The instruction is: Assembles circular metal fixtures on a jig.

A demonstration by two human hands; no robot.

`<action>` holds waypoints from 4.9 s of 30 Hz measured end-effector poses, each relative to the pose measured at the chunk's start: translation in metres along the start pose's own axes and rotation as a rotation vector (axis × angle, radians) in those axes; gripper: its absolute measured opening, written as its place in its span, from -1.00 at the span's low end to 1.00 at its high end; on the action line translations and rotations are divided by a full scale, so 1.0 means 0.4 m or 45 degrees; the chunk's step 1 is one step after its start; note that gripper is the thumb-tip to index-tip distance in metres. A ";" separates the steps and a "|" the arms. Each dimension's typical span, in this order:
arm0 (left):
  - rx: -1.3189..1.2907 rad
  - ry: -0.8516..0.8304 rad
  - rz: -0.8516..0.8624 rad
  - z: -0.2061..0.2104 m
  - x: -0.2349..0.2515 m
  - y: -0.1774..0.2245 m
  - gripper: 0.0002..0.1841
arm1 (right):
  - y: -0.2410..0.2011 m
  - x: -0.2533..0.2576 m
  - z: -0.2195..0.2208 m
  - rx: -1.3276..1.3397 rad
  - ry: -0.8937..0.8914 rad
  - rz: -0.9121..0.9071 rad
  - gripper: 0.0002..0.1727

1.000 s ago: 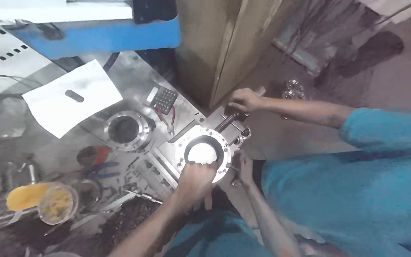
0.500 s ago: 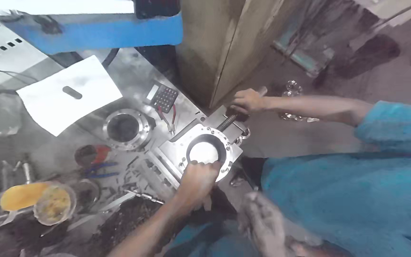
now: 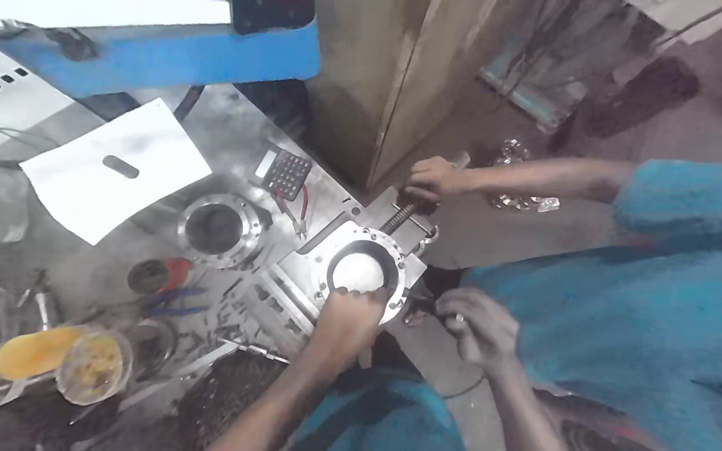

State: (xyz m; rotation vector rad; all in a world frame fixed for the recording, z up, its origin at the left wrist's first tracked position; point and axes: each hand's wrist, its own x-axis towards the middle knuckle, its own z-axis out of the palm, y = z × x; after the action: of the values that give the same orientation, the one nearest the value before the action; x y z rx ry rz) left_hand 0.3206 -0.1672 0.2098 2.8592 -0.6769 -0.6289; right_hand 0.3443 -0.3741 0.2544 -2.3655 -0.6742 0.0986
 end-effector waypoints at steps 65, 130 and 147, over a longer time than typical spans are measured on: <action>0.012 -0.048 -0.083 -0.007 -0.003 0.017 -0.51 | 0.093 -0.130 0.450 1.520 0.701 1.140 -0.47; 0.257 0.550 0.047 0.067 -0.006 -0.004 -0.51 | 0.243 -0.122 0.342 0.234 0.570 -0.093 -0.57; -0.012 -0.010 -0.139 0.000 -0.007 0.028 -0.48 | 0.165 -0.120 0.410 0.140 0.831 0.219 -0.27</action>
State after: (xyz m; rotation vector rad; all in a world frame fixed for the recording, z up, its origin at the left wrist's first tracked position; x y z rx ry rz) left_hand 0.3136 -0.1759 0.2133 2.9020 -0.5206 -0.6562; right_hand 0.2925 -0.3443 0.0811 -2.1566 -0.1441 -0.5270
